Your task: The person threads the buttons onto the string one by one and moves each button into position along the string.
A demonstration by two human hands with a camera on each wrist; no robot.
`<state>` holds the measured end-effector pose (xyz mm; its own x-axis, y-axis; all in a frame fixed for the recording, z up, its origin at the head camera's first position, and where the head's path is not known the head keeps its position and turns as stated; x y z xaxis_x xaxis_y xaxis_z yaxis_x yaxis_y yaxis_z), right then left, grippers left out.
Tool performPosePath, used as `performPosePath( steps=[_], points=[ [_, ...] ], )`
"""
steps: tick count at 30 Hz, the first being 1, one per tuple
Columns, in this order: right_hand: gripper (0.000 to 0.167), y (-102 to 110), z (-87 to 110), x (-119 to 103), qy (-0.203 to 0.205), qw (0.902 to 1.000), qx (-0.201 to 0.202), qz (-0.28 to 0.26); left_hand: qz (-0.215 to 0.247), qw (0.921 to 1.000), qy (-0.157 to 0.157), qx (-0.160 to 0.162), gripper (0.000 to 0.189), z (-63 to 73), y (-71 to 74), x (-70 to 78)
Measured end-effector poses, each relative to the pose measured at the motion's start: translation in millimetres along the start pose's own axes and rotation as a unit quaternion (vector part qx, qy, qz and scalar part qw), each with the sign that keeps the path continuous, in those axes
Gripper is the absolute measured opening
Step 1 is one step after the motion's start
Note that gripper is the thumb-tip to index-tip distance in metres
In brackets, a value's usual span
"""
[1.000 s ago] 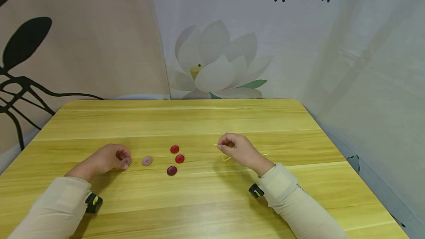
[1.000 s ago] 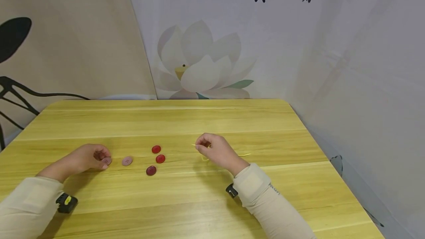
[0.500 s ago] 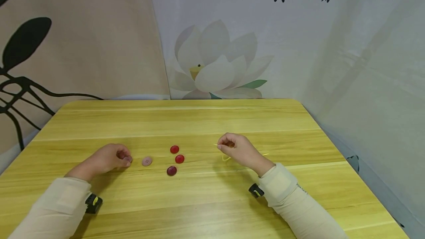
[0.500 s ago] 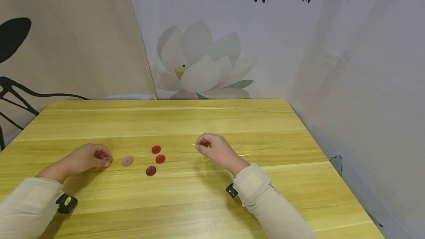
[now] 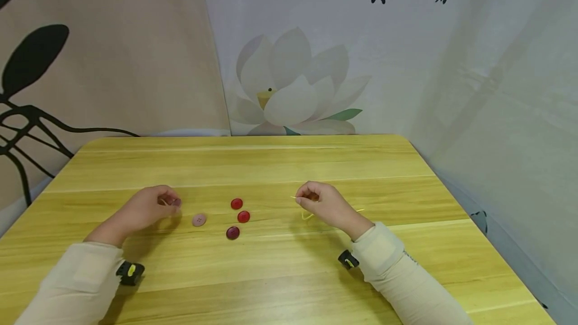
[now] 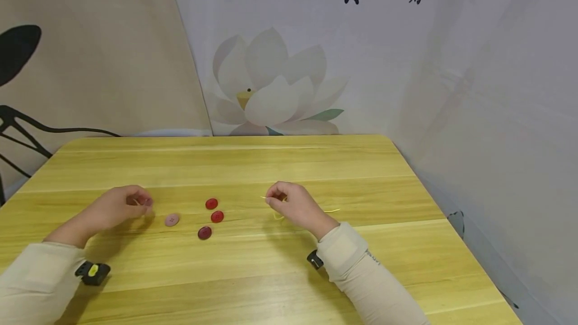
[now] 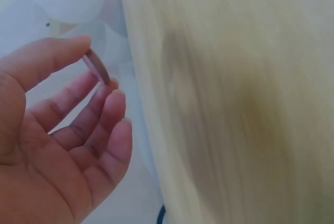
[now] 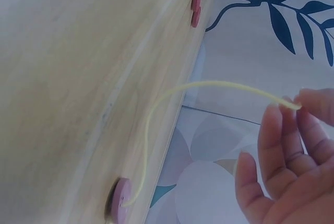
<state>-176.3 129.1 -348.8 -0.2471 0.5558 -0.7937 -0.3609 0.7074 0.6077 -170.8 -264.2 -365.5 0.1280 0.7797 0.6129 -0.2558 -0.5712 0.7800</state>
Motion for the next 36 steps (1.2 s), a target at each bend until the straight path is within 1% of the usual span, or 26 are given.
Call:
performPosePath(
  steps=[5,10,15,20,26,28,36],
  points=[
    [0.014,1,0.2,0,0.001,1.0000,0.000,0.000,0.012,0.9997,-0.011,0.021,0.026,-2.3,-1.1,9.4],
    [0.014,1,0.0,1,0.002,1.0000,0.000,0.001,0.021,0.9990,-0.018,0.034,0.027,-5.8,-4.7,20.2],
    [0.014,2,0.1,0,0.006,1.0000,-0.001,0.006,0.039,0.9981,-0.022,0.042,0.026,-9.2,-9.8,31.7],
    [0.013,2,1.1,-1,0.005,1.0000,-0.001,0.007,0.063,0.9966,-0.031,0.044,0.025,-12.6,-14.2,40.9],
    [0.013,2,1.5,-2,0.002,0.9999,0.001,0.010,0.073,0.9948,-0.041,0.059,0.021,-15.8,-17.5,51.0],
    [0.013,2,1.4,-2,0.002,0.9999,0.002,0.010,0.079,0.9937,-0.046,0.066,0.021,-16.2,-18.8,54.3],
    [0.015,1,0.5,0,0.004,0.9999,0.001,0.011,0.131,0.9859,-0.064,0.081,0.021,-18.3,-27.1,67.9]
  ],
)
Point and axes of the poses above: each hand's wrist, its own z-axis away from the middle knuckle, its own y-axis out of the back of the hand, x = y × z, the point moved 1 cm from there along -z, towards the middle knuckle, and after that the axes turned 2 degrees about -x, right-handed, at the moved point
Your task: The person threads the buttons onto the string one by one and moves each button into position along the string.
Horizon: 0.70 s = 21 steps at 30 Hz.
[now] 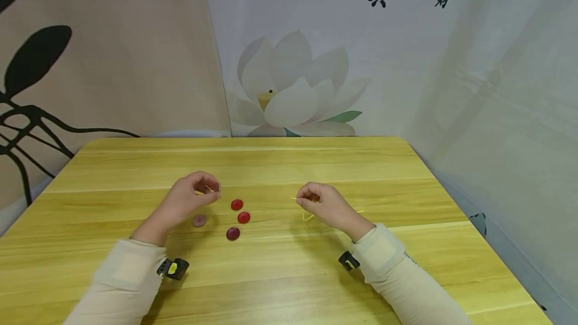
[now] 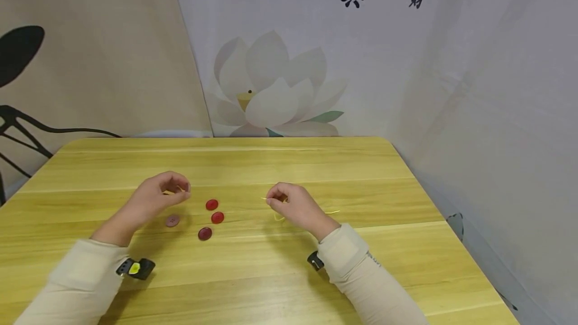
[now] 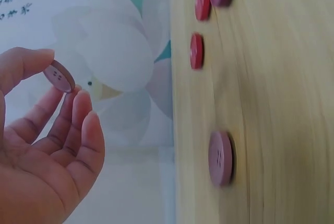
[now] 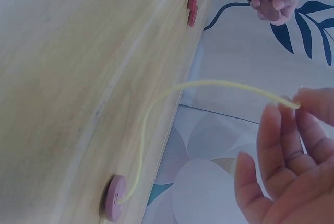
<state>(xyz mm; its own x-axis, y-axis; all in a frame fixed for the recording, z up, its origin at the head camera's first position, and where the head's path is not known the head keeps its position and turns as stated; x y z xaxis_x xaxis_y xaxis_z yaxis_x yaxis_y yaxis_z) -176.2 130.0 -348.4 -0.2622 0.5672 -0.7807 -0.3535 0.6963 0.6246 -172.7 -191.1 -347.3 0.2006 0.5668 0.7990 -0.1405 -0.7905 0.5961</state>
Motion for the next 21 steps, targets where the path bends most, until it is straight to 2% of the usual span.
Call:
performPosePath(
  steps=[7,21],
  points=[
    [0.011,0,0.1,0,0.003,1.0000,0.004,0.002,0.026,0.9993,-0.012,0.025,0.022,-2.9,-10.2,8.8],
    [0.011,0,-0.7,0,0.012,0.9999,0.004,-0.003,0.089,0.9955,0.001,0.032,0.025,-9.1,-29.3,25.3]
  ],
)
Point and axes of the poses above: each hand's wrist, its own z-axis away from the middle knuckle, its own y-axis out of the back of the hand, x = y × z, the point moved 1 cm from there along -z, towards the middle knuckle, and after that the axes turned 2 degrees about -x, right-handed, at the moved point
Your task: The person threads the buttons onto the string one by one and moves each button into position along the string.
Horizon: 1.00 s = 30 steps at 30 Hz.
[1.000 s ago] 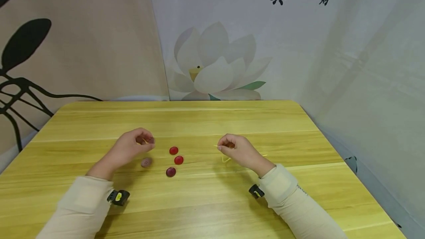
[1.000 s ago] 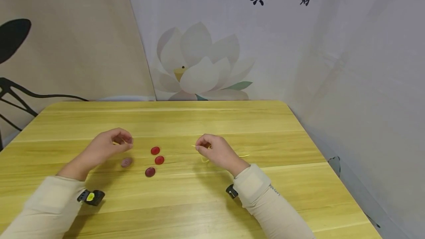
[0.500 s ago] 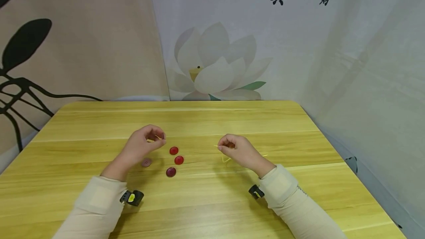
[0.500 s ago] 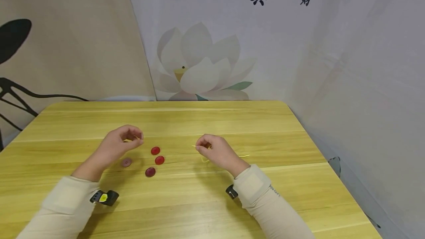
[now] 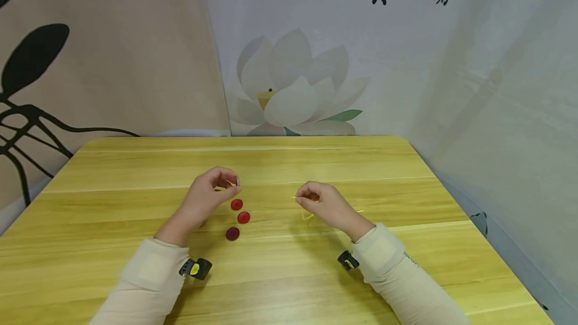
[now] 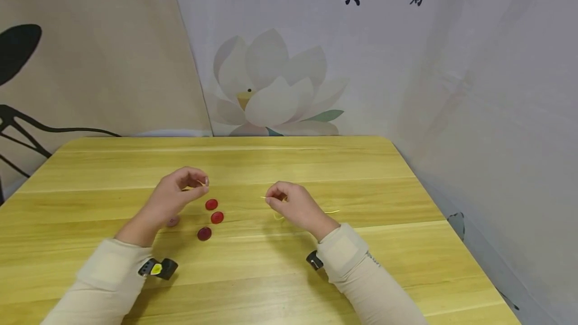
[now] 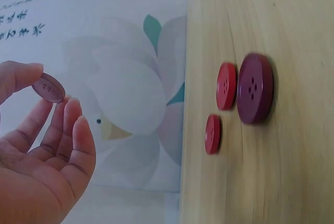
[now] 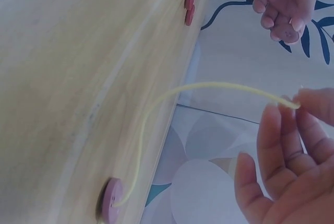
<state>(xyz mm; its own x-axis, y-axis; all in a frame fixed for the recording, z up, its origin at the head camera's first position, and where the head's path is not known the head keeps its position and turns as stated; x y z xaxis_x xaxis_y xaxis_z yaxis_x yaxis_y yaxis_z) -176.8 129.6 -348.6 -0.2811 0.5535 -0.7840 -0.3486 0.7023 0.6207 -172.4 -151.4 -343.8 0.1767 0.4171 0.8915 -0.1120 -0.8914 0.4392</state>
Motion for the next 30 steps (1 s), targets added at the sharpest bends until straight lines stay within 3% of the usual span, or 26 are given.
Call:
performPosePath(
  steps=[30],
  points=[
    [0.014,-1,-0.5,-2,-0.002,0.9999,0.010,-0.006,0.071,0.9969,-0.008,-0.034,0.026,-9.8,-42.3,17.6]
  ],
)
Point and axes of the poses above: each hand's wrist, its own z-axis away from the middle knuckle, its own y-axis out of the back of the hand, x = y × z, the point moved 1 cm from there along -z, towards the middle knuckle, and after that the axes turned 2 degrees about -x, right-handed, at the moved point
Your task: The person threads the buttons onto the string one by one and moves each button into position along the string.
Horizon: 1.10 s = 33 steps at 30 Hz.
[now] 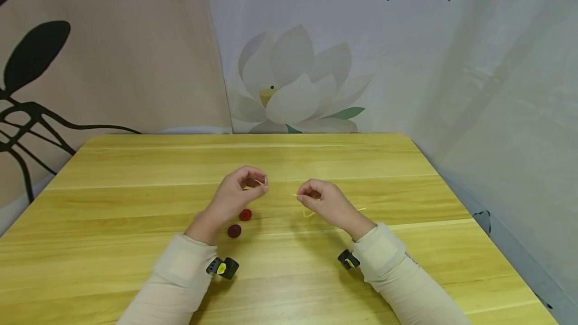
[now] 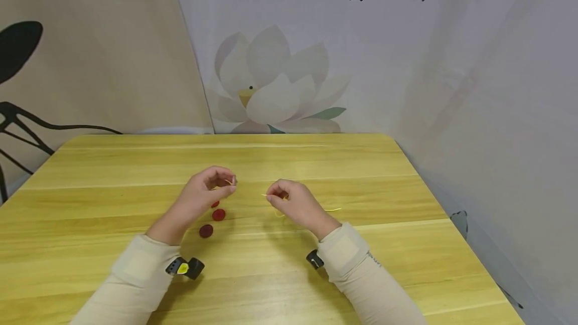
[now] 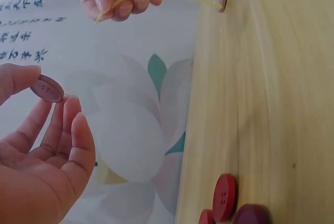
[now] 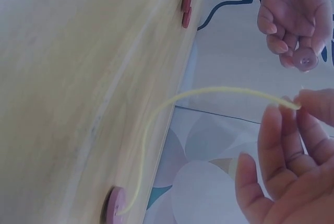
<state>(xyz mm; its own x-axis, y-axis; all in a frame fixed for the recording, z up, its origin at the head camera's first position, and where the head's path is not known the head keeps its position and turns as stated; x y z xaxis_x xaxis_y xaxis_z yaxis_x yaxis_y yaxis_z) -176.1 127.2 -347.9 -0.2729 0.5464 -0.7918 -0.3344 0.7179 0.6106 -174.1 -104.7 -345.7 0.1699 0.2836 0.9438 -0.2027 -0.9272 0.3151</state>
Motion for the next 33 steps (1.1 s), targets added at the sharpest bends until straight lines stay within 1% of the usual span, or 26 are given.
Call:
performPosePath(
  steps=[8,18,24,33],
  points=[
    [0.016,0,-0.6,1,-0.002,1.0000,0.003,-0.005,0.020,0.9995,-0.013,-0.019,0.025,-1.1,-10.2,0.7],
    [0.017,-1,-0.3,0,0.006,0.9999,0.003,-0.012,0.018,0.9994,-0.007,-0.029,0.024,-0.6,-17.1,2.4],
    [0.013,-1,-0.2,-1,0.008,0.9998,0.005,-0.015,0.012,0.9994,-0.004,-0.033,0.024,0.9,-20.0,3.2],
    [0.013,-3,-0.1,-3,0.010,0.9998,0.006,-0.015,0.024,0.9988,0.000,-0.044,0.023,1.2,-25.3,0.2]
  ],
)
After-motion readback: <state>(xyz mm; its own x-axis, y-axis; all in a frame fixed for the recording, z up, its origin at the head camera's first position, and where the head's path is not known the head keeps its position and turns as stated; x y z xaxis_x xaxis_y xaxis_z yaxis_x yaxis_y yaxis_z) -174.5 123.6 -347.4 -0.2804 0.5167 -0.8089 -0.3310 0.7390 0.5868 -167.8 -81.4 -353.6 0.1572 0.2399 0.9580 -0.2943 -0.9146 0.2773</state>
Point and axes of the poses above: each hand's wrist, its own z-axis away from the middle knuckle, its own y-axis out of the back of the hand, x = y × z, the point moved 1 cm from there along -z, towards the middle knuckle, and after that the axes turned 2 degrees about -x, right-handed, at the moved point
